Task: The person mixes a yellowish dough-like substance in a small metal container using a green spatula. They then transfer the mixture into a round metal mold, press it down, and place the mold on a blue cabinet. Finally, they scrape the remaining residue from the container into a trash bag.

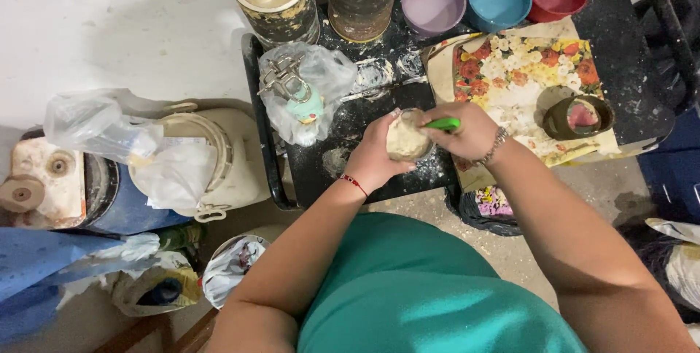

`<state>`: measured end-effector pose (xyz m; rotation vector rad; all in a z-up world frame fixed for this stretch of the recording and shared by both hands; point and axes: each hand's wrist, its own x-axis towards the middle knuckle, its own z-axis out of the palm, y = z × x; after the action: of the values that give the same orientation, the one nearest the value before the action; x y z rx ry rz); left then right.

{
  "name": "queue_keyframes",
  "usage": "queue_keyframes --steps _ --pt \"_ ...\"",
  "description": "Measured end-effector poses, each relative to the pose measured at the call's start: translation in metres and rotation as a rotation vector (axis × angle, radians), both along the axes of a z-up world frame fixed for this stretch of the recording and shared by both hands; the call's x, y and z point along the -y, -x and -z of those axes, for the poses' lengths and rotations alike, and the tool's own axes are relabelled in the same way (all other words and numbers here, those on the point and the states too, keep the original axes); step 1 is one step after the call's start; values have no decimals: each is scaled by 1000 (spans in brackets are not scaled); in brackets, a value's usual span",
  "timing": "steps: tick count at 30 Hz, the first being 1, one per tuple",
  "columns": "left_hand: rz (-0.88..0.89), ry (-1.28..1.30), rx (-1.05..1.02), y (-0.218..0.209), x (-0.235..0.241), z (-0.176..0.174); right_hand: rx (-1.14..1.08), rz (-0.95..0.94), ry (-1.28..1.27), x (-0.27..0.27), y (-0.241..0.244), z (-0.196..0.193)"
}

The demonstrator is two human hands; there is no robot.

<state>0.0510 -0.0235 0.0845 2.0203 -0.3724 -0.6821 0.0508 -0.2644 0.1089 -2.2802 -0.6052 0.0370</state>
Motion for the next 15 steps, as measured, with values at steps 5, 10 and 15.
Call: queue_keyframes --steps 5,10,15 --pt "6 10 -17 1 0 -15 -105 32 12 -14 22 -9" --pt "2 -5 -5 1 1 -8 -36 21 11 -34 14 -8" --pt "8 7 -22 1 -2 -11 57 -44 -20 -19 -11 -5"
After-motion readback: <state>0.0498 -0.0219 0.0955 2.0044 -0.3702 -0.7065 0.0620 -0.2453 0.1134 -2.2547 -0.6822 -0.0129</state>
